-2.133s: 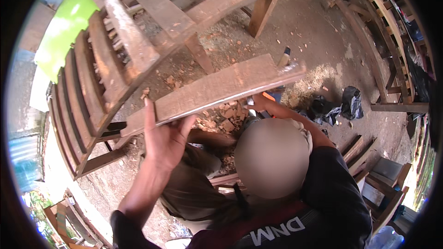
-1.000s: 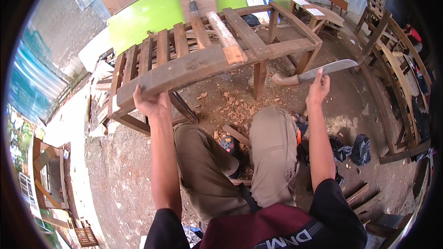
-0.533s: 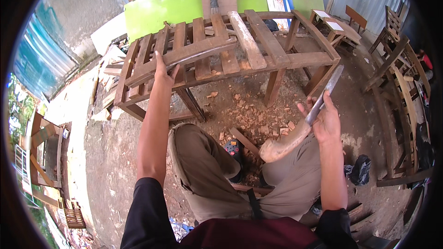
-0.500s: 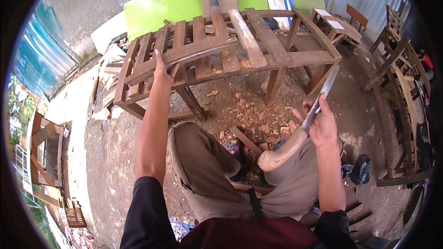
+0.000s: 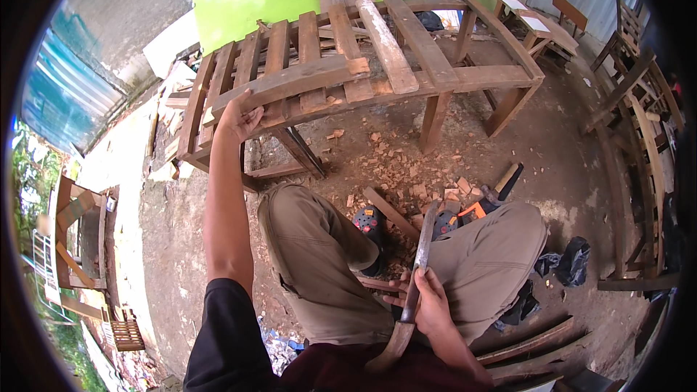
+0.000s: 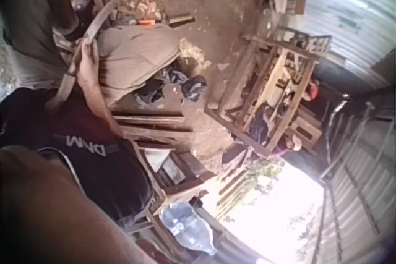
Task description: The person sits on the ground and uses a hammer and chisel to remove nails and separate wooden slats from a pallet. They then use a hand saw to cut a small wooden block and fit it into the pallet frame.
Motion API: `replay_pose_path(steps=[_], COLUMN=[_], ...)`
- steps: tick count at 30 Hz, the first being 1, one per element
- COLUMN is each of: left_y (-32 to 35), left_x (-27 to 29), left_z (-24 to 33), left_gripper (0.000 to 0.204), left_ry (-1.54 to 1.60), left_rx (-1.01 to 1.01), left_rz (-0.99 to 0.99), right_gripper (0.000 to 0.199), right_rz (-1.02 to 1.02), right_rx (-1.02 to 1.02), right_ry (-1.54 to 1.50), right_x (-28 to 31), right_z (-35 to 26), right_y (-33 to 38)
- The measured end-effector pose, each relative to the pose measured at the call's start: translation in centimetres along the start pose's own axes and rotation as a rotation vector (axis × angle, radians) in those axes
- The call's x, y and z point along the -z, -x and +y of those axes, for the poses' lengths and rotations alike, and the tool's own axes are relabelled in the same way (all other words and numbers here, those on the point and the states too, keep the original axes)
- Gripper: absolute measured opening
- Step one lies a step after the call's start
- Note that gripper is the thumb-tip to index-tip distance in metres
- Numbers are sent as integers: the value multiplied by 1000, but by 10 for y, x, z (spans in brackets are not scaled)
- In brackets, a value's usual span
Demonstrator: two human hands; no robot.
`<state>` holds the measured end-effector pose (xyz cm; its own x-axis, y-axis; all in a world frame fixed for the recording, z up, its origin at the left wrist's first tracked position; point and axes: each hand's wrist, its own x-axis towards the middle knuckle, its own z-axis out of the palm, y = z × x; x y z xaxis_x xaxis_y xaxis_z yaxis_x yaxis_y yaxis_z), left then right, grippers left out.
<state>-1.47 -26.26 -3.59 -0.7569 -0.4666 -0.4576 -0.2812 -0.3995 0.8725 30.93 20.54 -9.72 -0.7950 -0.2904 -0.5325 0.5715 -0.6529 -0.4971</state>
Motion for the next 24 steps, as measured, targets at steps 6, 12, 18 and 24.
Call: replay_pose_path(steps=[6, 12, 18, 24], left_y=[34, 27, 17, 31], left_x=[1, -117, -170, -165], left_z=[32, 18, -16, -31], left_gripper=[59, 55, 68, 65], left_ry=[-920, -999, -1443, -1514], left_rx=[-408, -1113, -917, -1089], left_rz=[17, -40, -93, 94], right_gripper=[41, 40, 55, 52], right_rz=[-158, -25, -44, 28], right_rx=[-67, -231, 130, 779], right_ry=[212, 165, 910, 1475], right_x=[-5, -25, -51, -82], right_z=[17, 3, -58, -98], right_y=[45, 33, -8, -47])
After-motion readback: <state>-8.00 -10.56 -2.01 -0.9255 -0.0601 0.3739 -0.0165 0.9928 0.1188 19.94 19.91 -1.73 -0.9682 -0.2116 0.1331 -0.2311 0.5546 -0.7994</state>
